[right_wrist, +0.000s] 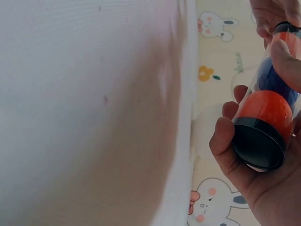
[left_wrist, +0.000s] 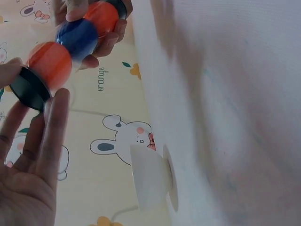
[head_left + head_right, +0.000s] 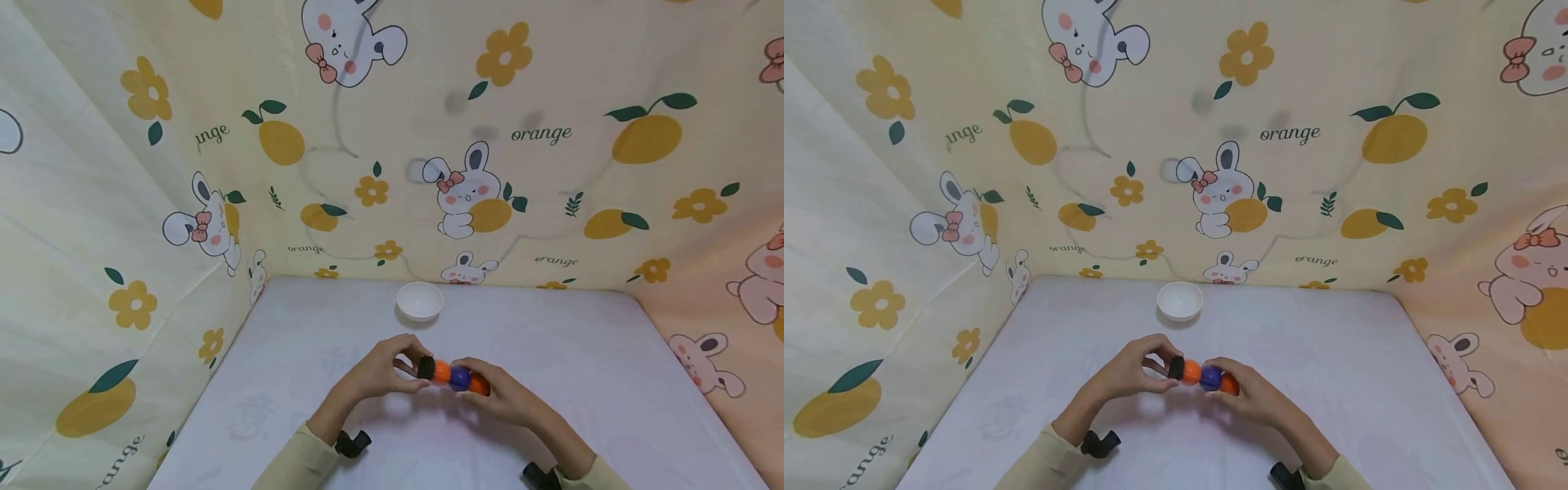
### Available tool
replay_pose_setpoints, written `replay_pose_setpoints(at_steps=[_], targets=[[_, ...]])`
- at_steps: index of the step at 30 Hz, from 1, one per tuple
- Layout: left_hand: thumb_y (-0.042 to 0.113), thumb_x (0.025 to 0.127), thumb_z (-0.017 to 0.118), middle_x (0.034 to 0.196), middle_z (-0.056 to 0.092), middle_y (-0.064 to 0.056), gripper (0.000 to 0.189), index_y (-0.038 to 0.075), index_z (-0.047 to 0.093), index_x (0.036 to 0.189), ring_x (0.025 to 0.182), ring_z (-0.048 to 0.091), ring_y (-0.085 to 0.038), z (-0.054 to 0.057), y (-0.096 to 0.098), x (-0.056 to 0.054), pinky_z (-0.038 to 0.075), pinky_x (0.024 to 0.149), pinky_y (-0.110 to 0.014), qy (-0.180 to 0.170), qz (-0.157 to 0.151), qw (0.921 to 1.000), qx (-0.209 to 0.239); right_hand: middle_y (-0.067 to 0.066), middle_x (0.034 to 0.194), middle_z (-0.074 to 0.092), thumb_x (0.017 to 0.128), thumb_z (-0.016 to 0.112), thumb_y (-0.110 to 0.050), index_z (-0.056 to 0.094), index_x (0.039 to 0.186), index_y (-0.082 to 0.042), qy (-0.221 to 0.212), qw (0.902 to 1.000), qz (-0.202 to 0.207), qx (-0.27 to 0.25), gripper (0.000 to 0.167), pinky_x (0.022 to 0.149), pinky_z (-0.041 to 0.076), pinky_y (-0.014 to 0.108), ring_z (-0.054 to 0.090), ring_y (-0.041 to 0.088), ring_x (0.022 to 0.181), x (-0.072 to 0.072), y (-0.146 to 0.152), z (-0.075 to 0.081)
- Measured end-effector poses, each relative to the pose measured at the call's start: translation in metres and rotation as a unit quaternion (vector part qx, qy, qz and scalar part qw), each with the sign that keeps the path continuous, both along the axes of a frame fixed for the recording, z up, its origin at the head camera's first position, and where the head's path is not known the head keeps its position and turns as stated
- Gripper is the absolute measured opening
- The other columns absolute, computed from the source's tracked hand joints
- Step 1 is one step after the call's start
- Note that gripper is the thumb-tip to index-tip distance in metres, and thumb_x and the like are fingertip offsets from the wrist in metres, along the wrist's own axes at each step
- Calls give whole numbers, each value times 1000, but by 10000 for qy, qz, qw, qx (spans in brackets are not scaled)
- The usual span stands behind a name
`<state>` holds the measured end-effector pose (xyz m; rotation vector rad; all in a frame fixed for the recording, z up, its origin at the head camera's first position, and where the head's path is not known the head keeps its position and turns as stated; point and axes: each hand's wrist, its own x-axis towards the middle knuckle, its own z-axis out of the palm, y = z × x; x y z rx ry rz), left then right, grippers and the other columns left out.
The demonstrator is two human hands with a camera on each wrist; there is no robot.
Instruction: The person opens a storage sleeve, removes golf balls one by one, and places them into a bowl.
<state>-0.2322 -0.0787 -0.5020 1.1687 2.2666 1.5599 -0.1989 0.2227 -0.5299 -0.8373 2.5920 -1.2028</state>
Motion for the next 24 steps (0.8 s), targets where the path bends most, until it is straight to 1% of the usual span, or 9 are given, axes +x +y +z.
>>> replay_pose_setpoints(at_steps=[4, 8, 12, 14, 17, 20, 24], targets=[[10, 87, 91, 118, 72, 1, 42, 17, 69, 122, 103, 70, -13, 2, -7, 0, 65, 86, -31, -320, 184, 9993, -10, 8, 144, 66, 102, 76, -28, 61, 144, -21, -190, 9997, -150, -10, 45, 110, 50, 62, 65, 30, 124, 0, 3, -2], [7, 87, 90, 115, 71, -2, 42, 14, 67, 122, 103, 69, -16, 3, -14, -2, 64, 87, -32, -377, 386, 9985, 61, 11, 145, 65, 102, 77, -29, 61, 144, -20, -467, 9984, -319, -3, 45, 111, 48, 67, 63, 33, 126, 0, 7, -2], [2, 88, 88, 120, 69, -5, 45, 12, 66, 126, 106, 69, -20, 2, -20, -5, 64, 91, -35, -452, 421, 9979, 203, 11, 146, 64, 102, 77, -31, 61, 144, -20, -629, 9973, -377, -41, 46, 111, 48, 67, 62, 32, 126, 0, 9, 0], [1, 88, 87, 124, 67, -7, 48, 11, 65, 128, 108, 70, -23, 0, -22, -6, 64, 94, -40, -493, 441, 9975, 262, 11, 145, 64, 101, 78, -30, 61, 143, -21, -600, 9973, -411, -58, 46, 110, 48, 66, 62, 32, 126, 0, 10, 1], [-1, 88, 87, 131, 64, -9, 51, 11, 64, 131, 111, 71, -25, -1, -24, -6, 62, 96, -48, -572, 533, 9964, 317, 9, 143, 66, 101, 79, -28, 62, 142, -21, -379, 9984, -418, -46, 46, 109, 50, 63, 63, 32, 125, 0, 12, 1], [-1, 88, 86, 132, 62, -10, 51, 12, 63, 132, 114, 71, -27, -2, -27, -7, 61, 98, -52, -635, 628, 9956, 301, 9, 142, 67, 100, 79, -26, 62, 142, -20, -275, 9986, -454, -25, 46, 109, 51, 62, 64, 32, 125, -1, 13, 1], [-3, 89, 84, 131, 64, -9, 51, 11, 62, 133, 115, 72, -26, -3, -31, -9, 60, 100, -51, -715, 711, 9947, 208, 8, 141, 66, 100, 80, -27, 62, 141, -20, -361, 9978, -552, -12, 46, 109, 51, 63, 63, 31, 124, -2, 15, 1]])
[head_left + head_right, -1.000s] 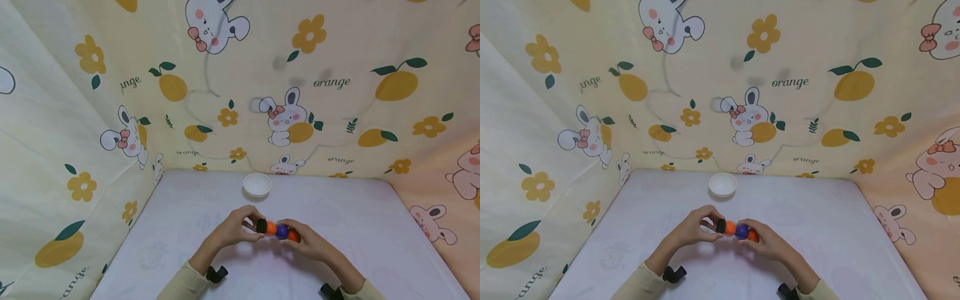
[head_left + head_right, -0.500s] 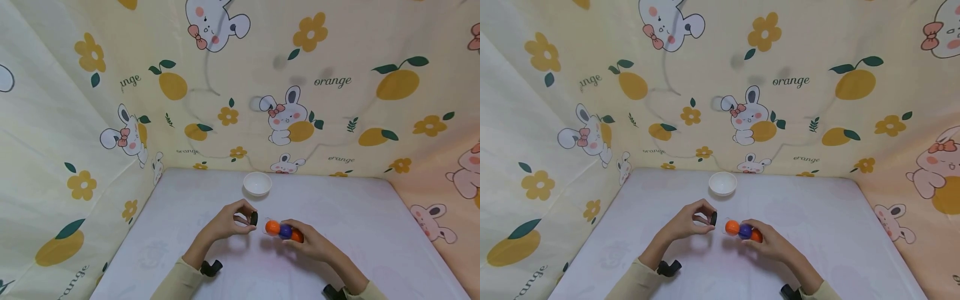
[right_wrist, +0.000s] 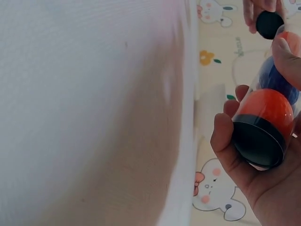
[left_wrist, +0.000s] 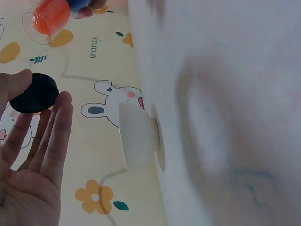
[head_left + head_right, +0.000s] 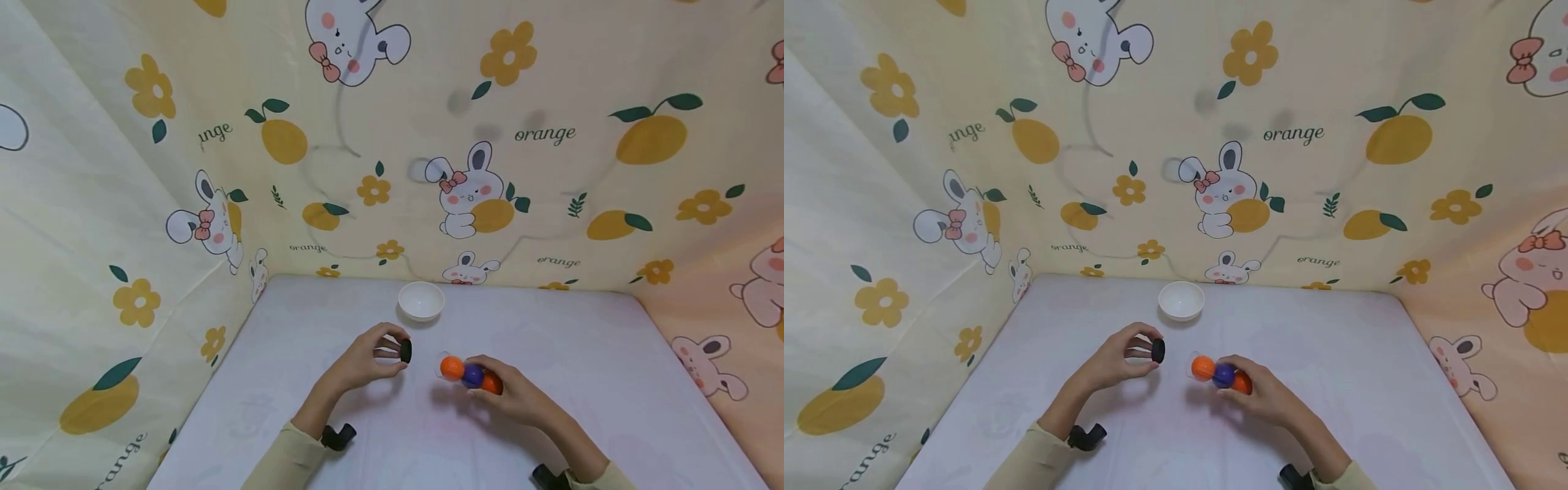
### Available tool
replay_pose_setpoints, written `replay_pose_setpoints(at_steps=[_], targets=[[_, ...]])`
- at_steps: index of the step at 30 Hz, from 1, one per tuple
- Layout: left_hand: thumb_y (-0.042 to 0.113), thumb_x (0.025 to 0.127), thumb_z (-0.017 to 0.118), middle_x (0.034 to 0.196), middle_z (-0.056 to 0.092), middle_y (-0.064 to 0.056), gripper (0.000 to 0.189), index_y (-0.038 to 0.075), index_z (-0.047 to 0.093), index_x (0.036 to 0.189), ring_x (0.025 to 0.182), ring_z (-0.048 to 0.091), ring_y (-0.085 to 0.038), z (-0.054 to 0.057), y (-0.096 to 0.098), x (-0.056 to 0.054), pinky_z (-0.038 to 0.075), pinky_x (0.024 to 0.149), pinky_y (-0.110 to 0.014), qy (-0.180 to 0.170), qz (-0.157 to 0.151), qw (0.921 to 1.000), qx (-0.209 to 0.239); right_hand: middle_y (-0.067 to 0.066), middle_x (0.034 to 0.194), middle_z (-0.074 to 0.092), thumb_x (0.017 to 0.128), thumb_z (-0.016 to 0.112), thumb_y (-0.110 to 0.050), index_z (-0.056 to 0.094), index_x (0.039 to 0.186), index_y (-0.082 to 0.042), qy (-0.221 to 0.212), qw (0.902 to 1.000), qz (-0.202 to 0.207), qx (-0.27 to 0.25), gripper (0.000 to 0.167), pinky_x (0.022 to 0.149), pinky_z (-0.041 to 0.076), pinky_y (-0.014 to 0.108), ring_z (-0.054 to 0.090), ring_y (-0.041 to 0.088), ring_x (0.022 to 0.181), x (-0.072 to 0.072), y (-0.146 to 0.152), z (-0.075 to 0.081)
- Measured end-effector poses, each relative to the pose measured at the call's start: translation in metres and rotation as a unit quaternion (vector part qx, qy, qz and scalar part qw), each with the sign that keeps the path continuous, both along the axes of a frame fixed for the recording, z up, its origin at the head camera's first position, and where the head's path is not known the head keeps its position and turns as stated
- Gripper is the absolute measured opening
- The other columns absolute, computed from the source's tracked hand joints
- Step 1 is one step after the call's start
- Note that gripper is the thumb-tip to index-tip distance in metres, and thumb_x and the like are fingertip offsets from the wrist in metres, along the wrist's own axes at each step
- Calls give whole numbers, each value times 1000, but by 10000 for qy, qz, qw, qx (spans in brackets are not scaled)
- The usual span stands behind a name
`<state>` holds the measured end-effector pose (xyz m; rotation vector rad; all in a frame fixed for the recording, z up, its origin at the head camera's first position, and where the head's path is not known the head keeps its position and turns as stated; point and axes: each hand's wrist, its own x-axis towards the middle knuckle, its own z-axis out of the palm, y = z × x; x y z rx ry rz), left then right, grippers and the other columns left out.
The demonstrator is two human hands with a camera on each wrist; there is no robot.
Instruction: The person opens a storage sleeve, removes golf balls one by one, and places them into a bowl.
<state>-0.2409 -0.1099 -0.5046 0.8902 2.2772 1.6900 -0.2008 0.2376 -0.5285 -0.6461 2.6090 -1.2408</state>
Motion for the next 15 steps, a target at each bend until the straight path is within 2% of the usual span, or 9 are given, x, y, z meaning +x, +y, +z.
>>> replay_pose_setpoints(at_steps=[4, 9, 15], targets=[[-2, 90, 84, 128, 67, -6, 51, 12, 62, 133, 114, 72, -22, -3, -4, -2, 60, 102, -47, 28, 99, 9997, -201, 7, 138, 67, 99, 81, -28, 62, 141, -20, 27, 10000, -38, 23, 47, 108, 51, 63, 63, 29, 121, 0, 1, 2], [4, 91, 85, 125, 71, 1, 50, 15, 63, 135, 116, 71, -17, -8, -9, -3, 56, 107, -41, 287, 186, 9981, -510, 8, 138, 67, 97, 83, -27, 61, 140, -18, 60, 9999, -94, 132, 50, 109, 50, 63, 64, 29, 121, 1, 2, 4], [9, 93, 85, 123, 72, 6, 48, 18, 63, 135, 115, 70, -14, -11, -14, -5, 54, 109, -40, 523, 240, 9956, -733, 9, 138, 66, 97, 83, -22, 59, 142, -14, 69, 9999, -73, 127, 52, 110, 49, 62, 63, 30, 123, 3, 5, 4]])
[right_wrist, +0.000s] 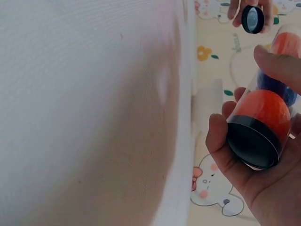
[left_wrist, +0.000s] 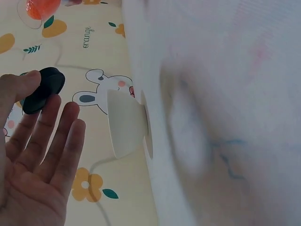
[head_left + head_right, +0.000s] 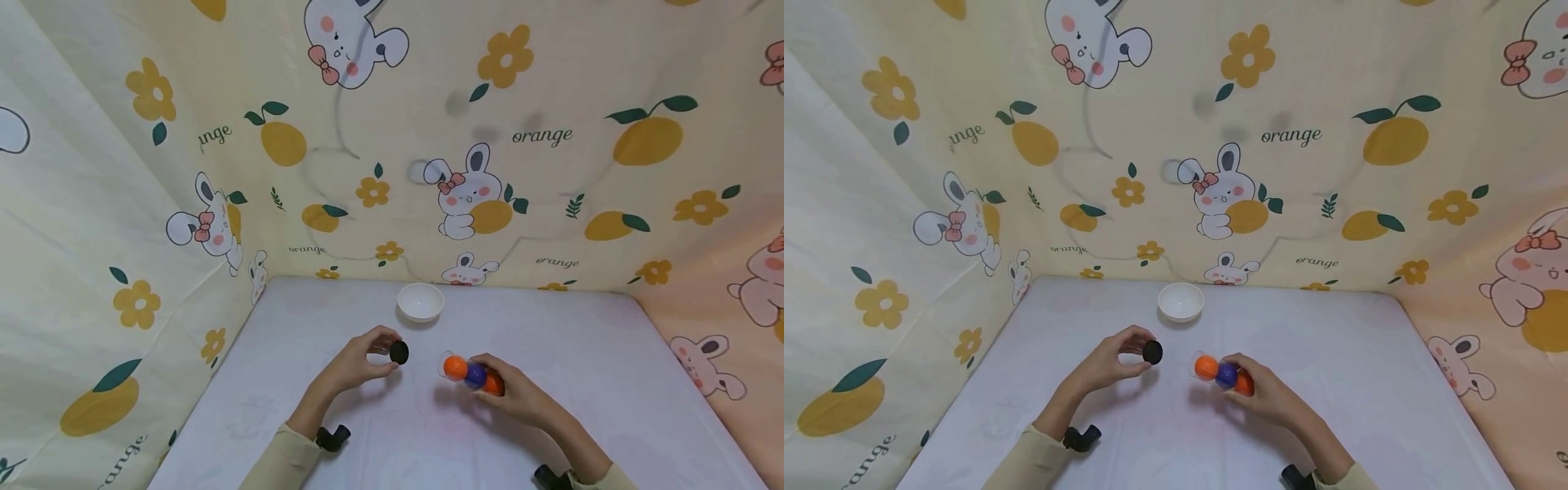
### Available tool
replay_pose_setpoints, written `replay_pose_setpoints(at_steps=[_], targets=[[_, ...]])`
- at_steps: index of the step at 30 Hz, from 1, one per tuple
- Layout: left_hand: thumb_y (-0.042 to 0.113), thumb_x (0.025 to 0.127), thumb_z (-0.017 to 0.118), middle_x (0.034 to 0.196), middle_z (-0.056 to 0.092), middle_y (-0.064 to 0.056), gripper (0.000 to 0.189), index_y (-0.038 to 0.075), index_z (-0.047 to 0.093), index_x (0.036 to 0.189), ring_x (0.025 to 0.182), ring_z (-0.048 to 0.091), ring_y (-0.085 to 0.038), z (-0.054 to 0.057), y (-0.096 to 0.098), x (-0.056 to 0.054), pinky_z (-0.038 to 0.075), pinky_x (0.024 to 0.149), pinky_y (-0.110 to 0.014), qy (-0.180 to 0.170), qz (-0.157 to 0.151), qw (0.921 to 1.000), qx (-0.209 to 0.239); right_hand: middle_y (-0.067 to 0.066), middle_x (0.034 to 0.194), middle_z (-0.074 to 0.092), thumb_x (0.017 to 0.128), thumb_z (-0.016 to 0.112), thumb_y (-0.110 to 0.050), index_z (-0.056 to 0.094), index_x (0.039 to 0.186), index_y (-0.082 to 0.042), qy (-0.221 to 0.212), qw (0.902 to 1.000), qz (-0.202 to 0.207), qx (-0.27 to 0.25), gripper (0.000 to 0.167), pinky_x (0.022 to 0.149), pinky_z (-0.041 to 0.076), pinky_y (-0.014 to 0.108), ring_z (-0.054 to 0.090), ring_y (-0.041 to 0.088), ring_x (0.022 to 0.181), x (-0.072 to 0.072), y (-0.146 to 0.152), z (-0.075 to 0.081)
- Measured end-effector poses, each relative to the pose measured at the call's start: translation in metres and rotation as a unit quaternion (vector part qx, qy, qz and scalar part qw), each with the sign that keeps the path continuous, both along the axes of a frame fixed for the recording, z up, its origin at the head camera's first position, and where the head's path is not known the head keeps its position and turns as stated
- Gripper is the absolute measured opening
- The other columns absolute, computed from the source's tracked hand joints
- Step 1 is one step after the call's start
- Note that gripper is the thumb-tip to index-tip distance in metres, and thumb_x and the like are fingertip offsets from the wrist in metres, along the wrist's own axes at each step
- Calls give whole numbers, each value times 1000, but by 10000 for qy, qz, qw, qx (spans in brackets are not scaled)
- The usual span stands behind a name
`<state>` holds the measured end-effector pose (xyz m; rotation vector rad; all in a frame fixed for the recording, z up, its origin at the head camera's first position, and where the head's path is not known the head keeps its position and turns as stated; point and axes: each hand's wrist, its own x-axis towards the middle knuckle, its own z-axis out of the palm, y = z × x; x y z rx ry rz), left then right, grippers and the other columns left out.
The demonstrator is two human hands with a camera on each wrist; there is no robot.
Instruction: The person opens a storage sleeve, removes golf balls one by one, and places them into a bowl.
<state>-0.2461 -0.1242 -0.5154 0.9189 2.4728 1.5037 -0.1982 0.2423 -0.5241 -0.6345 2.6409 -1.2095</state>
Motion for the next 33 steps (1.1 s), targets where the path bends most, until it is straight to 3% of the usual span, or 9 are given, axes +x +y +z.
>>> replay_pose_setpoints(at_steps=[10, 18, 27, 33], targets=[[8, 95, 83, 121, 74, 3, 44, 16, 63, 134, 117, 69, -19, -3, -6, -2, 53, 111, -49, -75, 59, 9994, -319, 5, 131, 68, 97, 83, -19, 60, 138, -18, 224, 9997, -10, -129, 48, 105, 53, 58, 64, 26, 116, 0, 3, -1], [12, 96, 83, 125, 74, 3, 41, 18, 65, 132, 124, 68, -25, -8, -10, 0, 51, 113, -51, -407, 268, 9956, -802, 3, 128, 69, 97, 83, -22, 60, 138, -19, 400, 9991, -55, -145, 48, 102, 56, 53, 65, 24, 113, 1, 5, -4], [8, 93, 83, 129, 74, -10, 41, 13, 65, 129, 126, 68, -34, -14, -12, 1, 50, 111, -58, -346, 444, 9894, -1342, 0, 127, 71, 94, 86, -25, 62, 137, -23, 511, 9983, -77, -268, 49, 98, 57, 36, 66, 19, 110, 3, 8, -4], [6, 91, 84, 125, 75, -11, 41, 10, 66, 128, 123, 68, -34, -17, -13, -1, 51, 108, -57, -128, 571, 9849, -1628, -1, 127, 70, 94, 86, -28, 62, 138, -25, 451, 9986, -117, -260, 50, 98, 57, 36, 66, 19, 110, 3, 10, -4]])
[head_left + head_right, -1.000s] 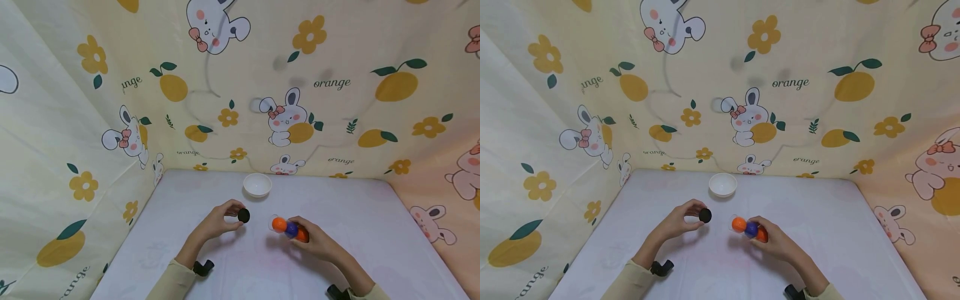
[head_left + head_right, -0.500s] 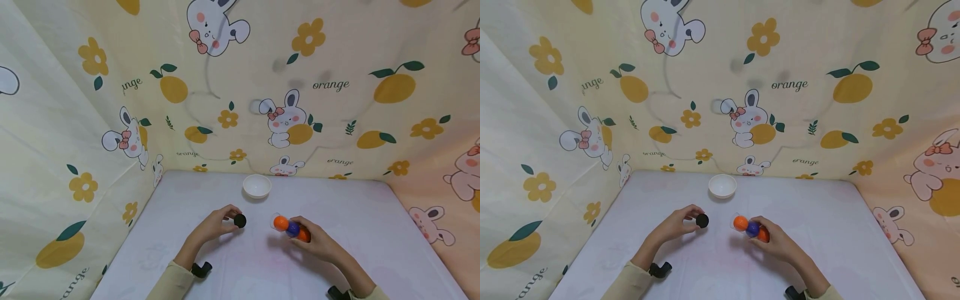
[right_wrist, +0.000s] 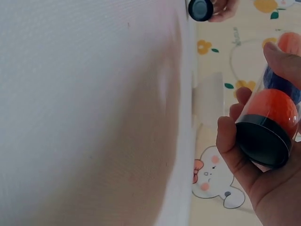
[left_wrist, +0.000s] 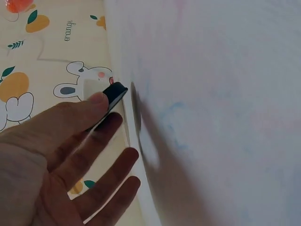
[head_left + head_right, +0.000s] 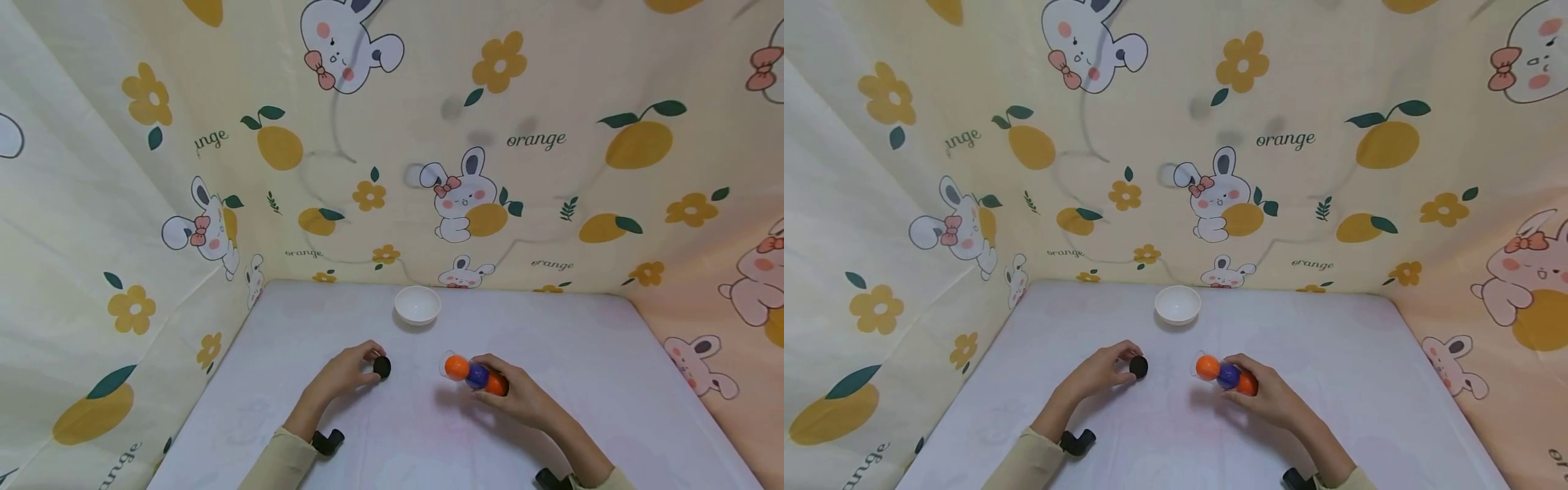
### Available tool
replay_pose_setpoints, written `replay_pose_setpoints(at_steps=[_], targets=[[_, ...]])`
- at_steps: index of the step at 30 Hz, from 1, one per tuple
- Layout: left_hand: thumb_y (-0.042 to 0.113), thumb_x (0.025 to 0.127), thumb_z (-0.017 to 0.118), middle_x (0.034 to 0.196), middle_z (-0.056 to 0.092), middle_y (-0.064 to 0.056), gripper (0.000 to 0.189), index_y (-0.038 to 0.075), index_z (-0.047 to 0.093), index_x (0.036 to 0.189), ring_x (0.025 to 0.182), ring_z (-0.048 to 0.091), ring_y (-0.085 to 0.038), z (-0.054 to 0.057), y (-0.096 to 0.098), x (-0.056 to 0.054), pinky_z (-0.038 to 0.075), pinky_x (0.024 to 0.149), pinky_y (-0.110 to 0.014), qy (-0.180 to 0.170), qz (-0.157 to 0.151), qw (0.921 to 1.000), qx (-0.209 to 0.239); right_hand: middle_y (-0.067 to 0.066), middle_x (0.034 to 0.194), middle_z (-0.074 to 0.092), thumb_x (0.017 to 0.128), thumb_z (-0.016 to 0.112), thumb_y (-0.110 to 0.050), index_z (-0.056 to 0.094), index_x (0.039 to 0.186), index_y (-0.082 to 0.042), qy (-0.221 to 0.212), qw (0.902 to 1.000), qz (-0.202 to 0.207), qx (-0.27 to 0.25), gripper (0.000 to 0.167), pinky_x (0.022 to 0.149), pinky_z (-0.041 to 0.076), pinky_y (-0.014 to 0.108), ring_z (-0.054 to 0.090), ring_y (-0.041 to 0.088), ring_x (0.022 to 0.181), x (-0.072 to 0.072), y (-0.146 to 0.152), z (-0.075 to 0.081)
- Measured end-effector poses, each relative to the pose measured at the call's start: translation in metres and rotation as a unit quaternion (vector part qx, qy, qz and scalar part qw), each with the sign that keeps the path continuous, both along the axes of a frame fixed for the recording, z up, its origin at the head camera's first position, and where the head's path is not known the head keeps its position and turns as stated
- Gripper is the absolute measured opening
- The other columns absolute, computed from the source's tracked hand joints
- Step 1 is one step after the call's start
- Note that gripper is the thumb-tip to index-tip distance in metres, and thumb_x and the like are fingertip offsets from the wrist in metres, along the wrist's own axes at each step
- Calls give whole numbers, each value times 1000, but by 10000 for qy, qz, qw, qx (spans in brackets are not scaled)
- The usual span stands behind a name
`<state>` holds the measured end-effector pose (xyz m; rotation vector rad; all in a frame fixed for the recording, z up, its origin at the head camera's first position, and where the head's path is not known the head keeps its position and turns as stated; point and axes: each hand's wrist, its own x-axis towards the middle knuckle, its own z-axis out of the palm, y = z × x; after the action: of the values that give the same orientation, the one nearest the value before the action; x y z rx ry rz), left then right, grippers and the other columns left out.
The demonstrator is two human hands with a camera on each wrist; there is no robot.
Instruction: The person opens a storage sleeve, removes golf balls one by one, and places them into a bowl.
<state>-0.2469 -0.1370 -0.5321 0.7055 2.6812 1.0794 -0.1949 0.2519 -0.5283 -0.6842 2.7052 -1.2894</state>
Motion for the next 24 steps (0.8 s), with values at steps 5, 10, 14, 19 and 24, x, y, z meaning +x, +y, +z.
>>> replay_pose_setpoints(at_steps=[5, 10, 14, 19, 24], targets=[[6, 91, 84, 125, 72, -12, 40, 5, 66, 128, 122, 66, -33, -3, -3, -2, 51, 108, -55, 127, 86, 9998, -149, -1, 128, 71, 93, 88, -27, 62, 138, -25, -15, 9999, -121, 81, 52, 101, 57, 46, 66, 20, 112, 0, -2, -1], [5, 91, 84, 124, 71, -15, 38, 0, 67, 125, 122, 64, -36, -6, -7, -4, 49, 110, -56, 202, 78, 9996, -157, 1, 129, 71, 91, 89, -25, 63, 137, -26, -87, 9994, -299, 116, 53, 103, 56, 54, 66, 21, 114, -1, -3, -2], [7, 90, 85, 124, 70, -15, 38, 2, 68, 123, 123, 63, -36, -8, -8, -3, 49, 110, -56, 370, 188, 9984, -378, 0, 129, 71, 91, 89, -26, 63, 138, -25, -40, 9996, -273, 107, 53, 104, 56, 52, 66, 22, 114, -2, -2, -2], [9, 90, 86, 126, 70, -12, 37, 6, 69, 123, 127, 62, -36, -10, -8, -4, 48, 112, -55, 479, 374, 9961, -642, -1, 126, 72, 91, 89, -27, 64, 137, -24, 171, 9995, -201, 149, 52, 99, 59, 41, 67, 19, 110, -1, -1, -1], [11, 92, 84, 127, 69, -13, 36, 6, 68, 124, 125, 62, -36, -7, -6, -2, 50, 109, -55, 457, 441, 9956, -682, -3, 124, 72, 89, 91, -30, 65, 136, -26, 178, 9993, -284, 186, 54, 97, 59, 32, 67, 16, 106, -2, -1, 2]])
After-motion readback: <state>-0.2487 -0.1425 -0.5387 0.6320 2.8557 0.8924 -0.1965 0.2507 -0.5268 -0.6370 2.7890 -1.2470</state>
